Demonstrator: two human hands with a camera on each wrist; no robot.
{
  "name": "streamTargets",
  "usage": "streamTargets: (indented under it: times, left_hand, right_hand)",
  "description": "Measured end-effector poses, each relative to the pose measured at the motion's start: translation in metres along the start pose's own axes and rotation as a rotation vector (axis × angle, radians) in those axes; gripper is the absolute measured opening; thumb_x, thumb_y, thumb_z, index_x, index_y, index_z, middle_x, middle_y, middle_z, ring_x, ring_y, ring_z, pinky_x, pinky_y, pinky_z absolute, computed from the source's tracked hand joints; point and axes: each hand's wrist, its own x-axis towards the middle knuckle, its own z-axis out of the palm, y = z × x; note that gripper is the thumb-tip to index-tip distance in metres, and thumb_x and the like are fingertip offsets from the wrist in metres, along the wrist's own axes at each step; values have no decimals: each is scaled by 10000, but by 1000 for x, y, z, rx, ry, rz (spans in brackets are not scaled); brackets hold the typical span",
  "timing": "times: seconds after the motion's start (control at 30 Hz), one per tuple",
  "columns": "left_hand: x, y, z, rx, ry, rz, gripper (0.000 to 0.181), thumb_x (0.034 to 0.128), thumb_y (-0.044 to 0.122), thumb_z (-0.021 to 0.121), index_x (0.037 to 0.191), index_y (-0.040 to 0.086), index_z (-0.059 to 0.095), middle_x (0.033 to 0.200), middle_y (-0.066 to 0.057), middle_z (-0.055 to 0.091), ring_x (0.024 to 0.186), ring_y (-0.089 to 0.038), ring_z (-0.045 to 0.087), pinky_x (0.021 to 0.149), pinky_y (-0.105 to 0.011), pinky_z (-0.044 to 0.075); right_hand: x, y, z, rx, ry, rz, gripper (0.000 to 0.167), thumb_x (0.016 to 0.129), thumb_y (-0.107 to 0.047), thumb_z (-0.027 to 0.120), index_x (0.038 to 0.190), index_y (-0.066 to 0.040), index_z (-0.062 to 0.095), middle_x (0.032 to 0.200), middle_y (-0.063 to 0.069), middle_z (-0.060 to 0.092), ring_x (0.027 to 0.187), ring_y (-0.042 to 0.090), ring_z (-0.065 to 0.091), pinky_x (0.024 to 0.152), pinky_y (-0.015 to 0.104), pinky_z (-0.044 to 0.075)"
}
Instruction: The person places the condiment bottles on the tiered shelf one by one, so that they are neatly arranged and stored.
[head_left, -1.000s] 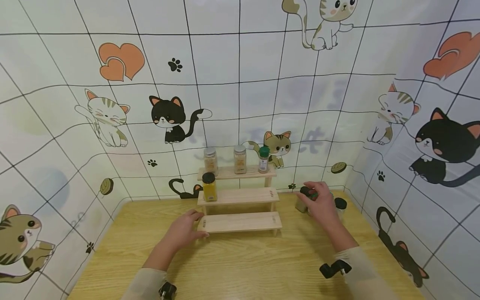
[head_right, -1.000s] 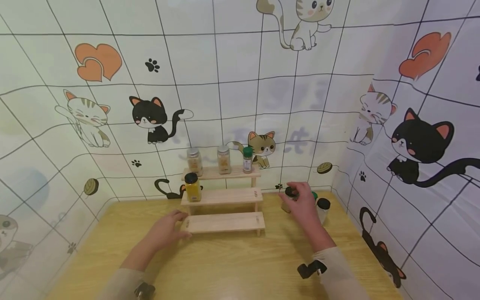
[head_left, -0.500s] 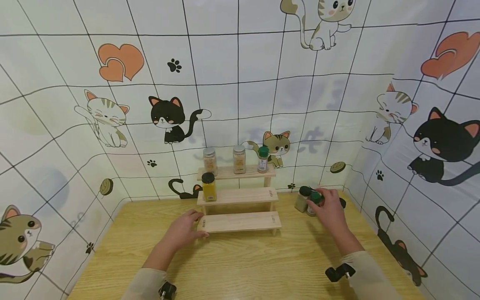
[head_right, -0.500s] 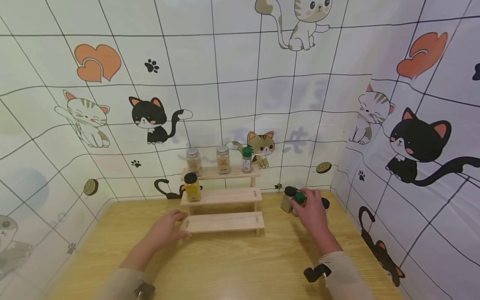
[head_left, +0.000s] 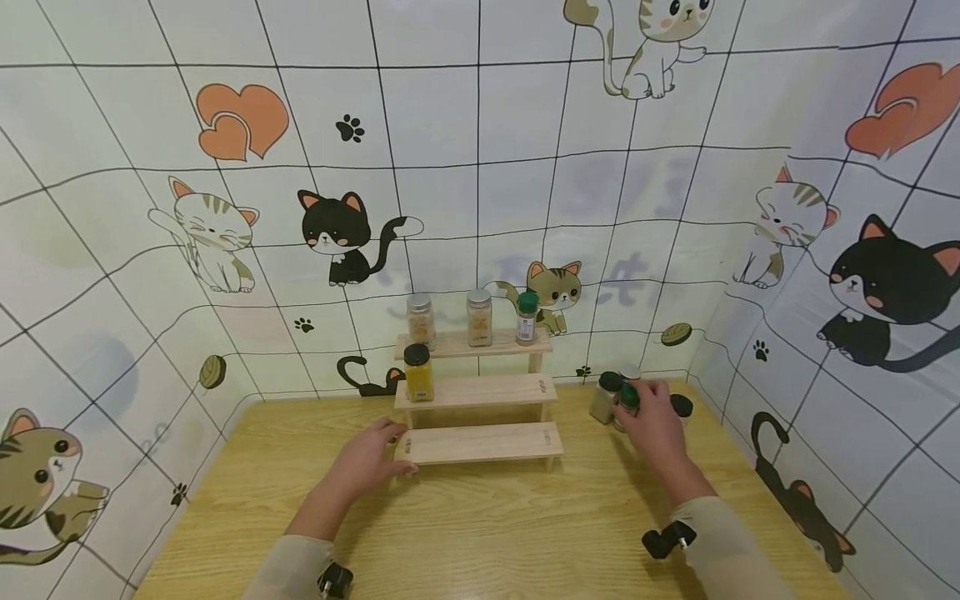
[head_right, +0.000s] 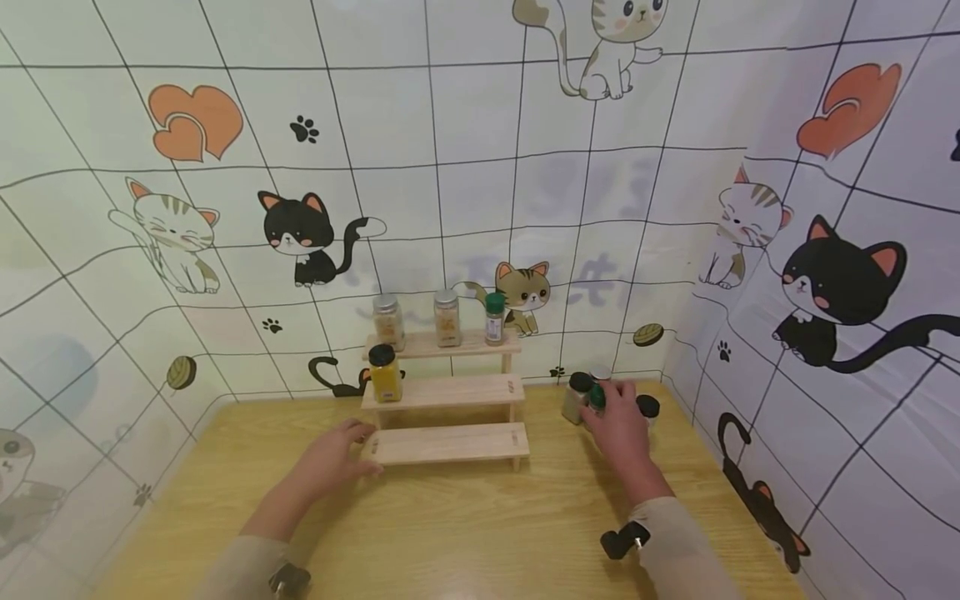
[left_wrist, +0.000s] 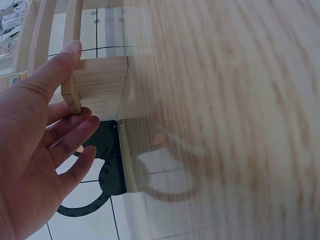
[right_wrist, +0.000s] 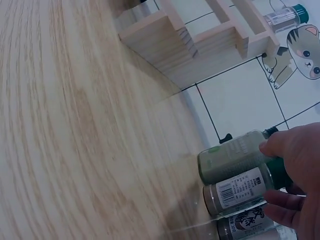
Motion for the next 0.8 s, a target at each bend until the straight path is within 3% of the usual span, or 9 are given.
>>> streamTargets:
  times: [0.2, 0.37, 0.57, 0.8]
  left_hand:
    - [0, 1, -1, -3, 3, -2, 710, 853, 405, 982, 1399, 37, 718, 1229, -69, 668, 1093, -297, 717, 935, -548, 607]
    - [-1, 3, -2, -4, 2, -2, 706, 855, 401, 980, 1400, 36, 718, 1236, -69, 670, 1090, -288, 717, 933, -541, 607]
    - [-1, 4, -3, -19, 2, -9, 706, 853, 393, 982, 1397, 29, 718, 1232, -71, 672, 1095, -298, 719, 930, -552, 608]
    - [-2, 5, -4, -22, -8, -19, 707, 860, 403, 977, 1404, 35, 715, 1229, -61, 672, 1101, -289, 717, 931, -542, 611]
  right_hand:
    - [-2, 1, 4, -43, 46, -59, 531, 1030, -167, 809, 1464, 2, 554, 1379, 333, 527, 1164, 583, 640, 871, 717, 582]
    - [-5, 0, 3, 28, 54, -59, 455, 1021, -129, 816, 1409, -26, 600, 1322, 301, 578, 1163, 555, 656, 895, 706, 586]
    - [-4, -2, -2, 151, 54, -69, 388, 1038, -97, 779, 1403, -42, 660, 1302, 244, 593, 1071, 425, 651, 842, 557, 587]
    - [3, -15, -13, 291, 30, -133, 359, 1050, -42, 729, 1406, -43, 679, 1358, 190, 603, 1211, 377, 642, 928, 419, 590]
